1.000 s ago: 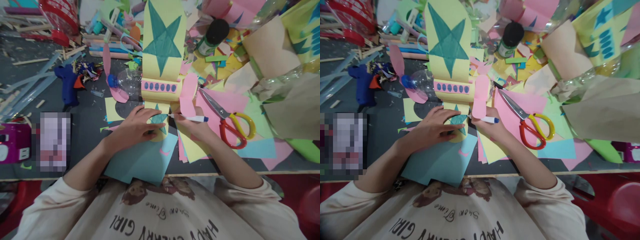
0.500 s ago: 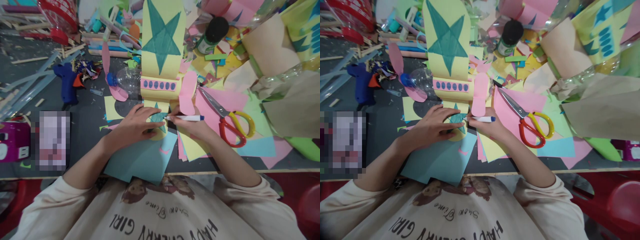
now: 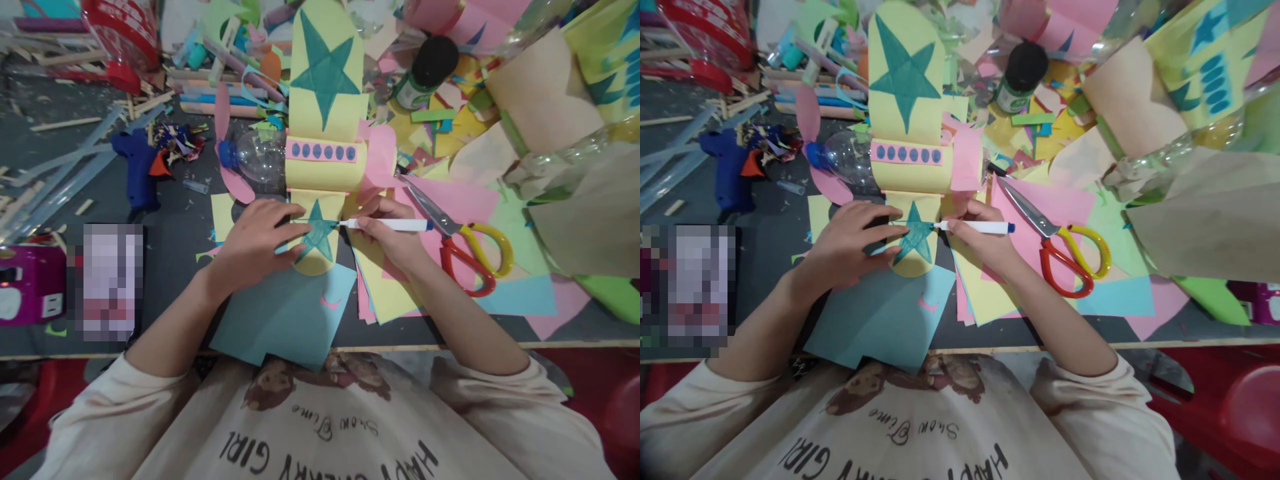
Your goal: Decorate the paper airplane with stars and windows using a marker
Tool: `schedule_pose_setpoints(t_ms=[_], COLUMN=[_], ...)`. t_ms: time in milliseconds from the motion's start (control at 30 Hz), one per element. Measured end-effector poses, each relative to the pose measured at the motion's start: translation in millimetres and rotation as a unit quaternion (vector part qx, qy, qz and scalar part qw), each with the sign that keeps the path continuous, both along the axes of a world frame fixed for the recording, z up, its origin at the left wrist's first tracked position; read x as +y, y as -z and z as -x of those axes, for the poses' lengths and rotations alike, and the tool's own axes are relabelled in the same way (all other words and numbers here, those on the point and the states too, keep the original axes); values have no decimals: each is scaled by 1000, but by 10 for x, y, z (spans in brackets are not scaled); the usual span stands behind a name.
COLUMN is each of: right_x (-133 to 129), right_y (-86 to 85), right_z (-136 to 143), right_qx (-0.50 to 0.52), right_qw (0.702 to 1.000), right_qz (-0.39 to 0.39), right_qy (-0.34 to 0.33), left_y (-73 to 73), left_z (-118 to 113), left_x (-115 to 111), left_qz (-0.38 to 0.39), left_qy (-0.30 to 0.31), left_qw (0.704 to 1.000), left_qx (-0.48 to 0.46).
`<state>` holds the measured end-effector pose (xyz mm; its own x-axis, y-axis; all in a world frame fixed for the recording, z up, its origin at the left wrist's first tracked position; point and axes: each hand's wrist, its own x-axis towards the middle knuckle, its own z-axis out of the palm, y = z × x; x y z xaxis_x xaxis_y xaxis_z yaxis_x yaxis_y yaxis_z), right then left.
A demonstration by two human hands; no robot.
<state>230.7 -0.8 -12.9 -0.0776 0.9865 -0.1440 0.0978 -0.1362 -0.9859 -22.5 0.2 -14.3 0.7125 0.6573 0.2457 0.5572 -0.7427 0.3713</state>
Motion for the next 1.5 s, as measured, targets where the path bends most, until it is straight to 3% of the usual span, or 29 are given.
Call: schedule_pose_setpoints(t_ms=[167, 300, 533, 900, 1167, 1300, 1500], right_x=[-31, -49, -14, -28, 9, 96, 144], right_y=[64, 80, 107, 94, -8, 38, 124], right_z=[-11, -6, -25, -11, 95, 229, 314], right_qx=[51, 82, 60, 77, 36, 38, -11], right_qw=[998, 996, 997, 992, 993, 987, 986], right_qz=[26, -14, -53, -95, -75, -81, -65], right_qy=[14, 5, -1, 39, -84, -130, -151], left_y=[42, 16, 15, 26, 104, 147, 166], left_z=[-21, -59, -89, -84, -101, -124, -101], left_x=[4, -28, -63, -75, -76, -106, -99], left_qz=[10, 22, 52, 67, 64, 47, 44], left_qy=[-103, -150, -87, -73, -83, -130, -120], left_qw=[995, 988, 992, 991, 993, 988, 989], left_qx=[-10, -39, -71, -86, -59, -63, -80])
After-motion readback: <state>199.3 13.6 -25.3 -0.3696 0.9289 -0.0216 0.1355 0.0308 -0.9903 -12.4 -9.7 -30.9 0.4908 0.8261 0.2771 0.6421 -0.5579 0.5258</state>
